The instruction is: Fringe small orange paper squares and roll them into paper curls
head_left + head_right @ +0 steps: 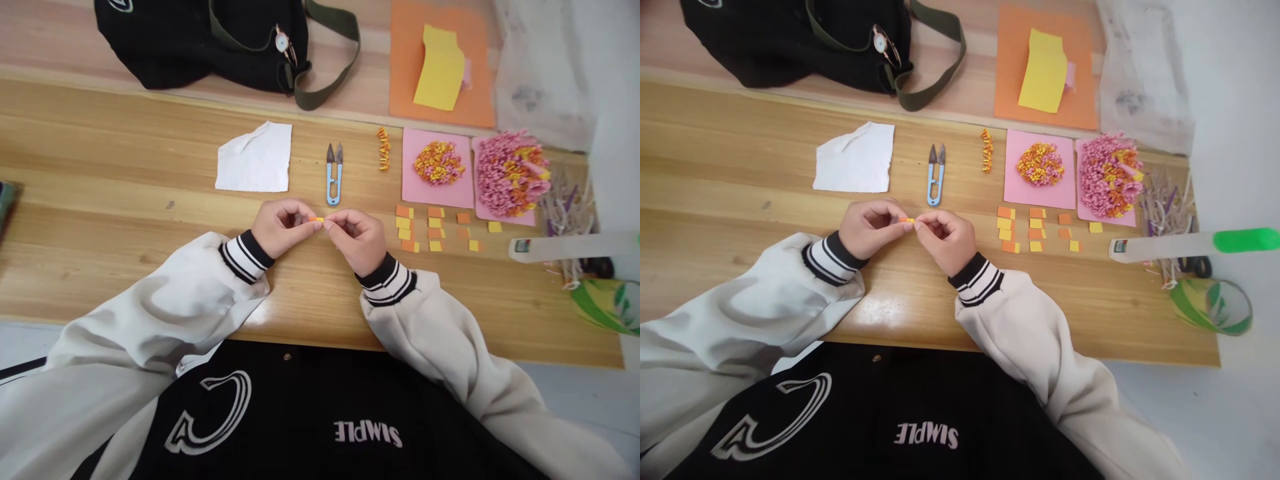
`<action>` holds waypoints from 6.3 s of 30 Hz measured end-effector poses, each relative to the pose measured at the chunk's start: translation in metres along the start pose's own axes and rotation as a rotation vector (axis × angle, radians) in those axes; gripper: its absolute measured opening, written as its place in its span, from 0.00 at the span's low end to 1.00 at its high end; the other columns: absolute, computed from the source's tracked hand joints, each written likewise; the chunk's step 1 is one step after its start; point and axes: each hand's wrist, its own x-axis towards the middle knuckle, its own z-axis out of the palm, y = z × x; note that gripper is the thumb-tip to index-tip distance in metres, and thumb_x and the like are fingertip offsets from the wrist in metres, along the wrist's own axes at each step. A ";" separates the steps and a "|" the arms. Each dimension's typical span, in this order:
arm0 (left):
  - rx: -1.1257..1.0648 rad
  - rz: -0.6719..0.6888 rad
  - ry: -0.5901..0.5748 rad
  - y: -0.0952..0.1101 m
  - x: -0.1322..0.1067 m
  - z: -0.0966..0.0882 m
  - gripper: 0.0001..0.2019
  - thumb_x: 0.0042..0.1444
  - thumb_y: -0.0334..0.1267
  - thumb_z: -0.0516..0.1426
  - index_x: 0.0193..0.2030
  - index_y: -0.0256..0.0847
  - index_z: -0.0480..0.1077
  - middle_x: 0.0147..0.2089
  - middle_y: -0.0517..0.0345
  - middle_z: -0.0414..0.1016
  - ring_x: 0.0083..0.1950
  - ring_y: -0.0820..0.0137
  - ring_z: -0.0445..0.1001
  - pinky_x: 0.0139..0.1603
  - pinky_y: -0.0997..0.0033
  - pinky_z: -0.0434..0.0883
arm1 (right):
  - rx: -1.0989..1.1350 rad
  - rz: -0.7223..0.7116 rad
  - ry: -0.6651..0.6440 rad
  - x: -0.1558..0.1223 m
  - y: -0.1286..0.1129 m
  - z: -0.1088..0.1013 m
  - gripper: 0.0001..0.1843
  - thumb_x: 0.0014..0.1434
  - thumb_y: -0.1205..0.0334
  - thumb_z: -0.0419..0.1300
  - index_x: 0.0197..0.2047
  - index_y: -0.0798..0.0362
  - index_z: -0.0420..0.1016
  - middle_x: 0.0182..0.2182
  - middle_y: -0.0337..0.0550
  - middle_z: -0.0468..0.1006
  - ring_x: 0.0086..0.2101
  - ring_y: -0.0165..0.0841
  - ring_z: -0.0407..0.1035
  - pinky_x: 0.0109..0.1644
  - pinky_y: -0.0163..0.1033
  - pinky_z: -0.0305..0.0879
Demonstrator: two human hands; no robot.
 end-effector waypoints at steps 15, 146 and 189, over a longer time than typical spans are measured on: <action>-0.054 -0.049 -0.022 -0.002 0.001 0.000 0.17 0.43 0.49 0.65 0.22 0.34 0.70 0.19 0.61 0.66 0.21 0.80 0.59 0.21 0.78 0.56 | -0.012 0.064 -0.129 0.006 -0.003 -0.007 0.10 0.44 0.55 0.64 0.25 0.54 0.71 0.19 0.35 0.72 0.19 0.22 0.59 0.22 0.31 0.57; -0.101 -0.098 -0.001 0.000 0.000 -0.002 0.15 0.40 0.46 0.66 0.24 0.34 0.75 0.26 0.55 0.76 0.25 0.76 0.68 0.26 0.74 0.64 | 0.012 0.083 -0.086 0.005 -0.006 -0.007 0.15 0.45 0.50 0.64 0.23 0.53 0.68 0.17 0.33 0.65 0.19 0.22 0.57 0.23 0.32 0.57; -0.056 -0.015 0.005 -0.003 0.001 -0.002 0.13 0.42 0.43 0.65 0.22 0.34 0.72 0.22 0.58 0.72 0.23 0.78 0.64 0.24 0.77 0.62 | 0.038 0.031 -0.089 0.005 -0.003 -0.006 0.08 0.45 0.60 0.63 0.22 0.54 0.70 0.16 0.32 0.67 0.16 0.20 0.57 0.20 0.30 0.56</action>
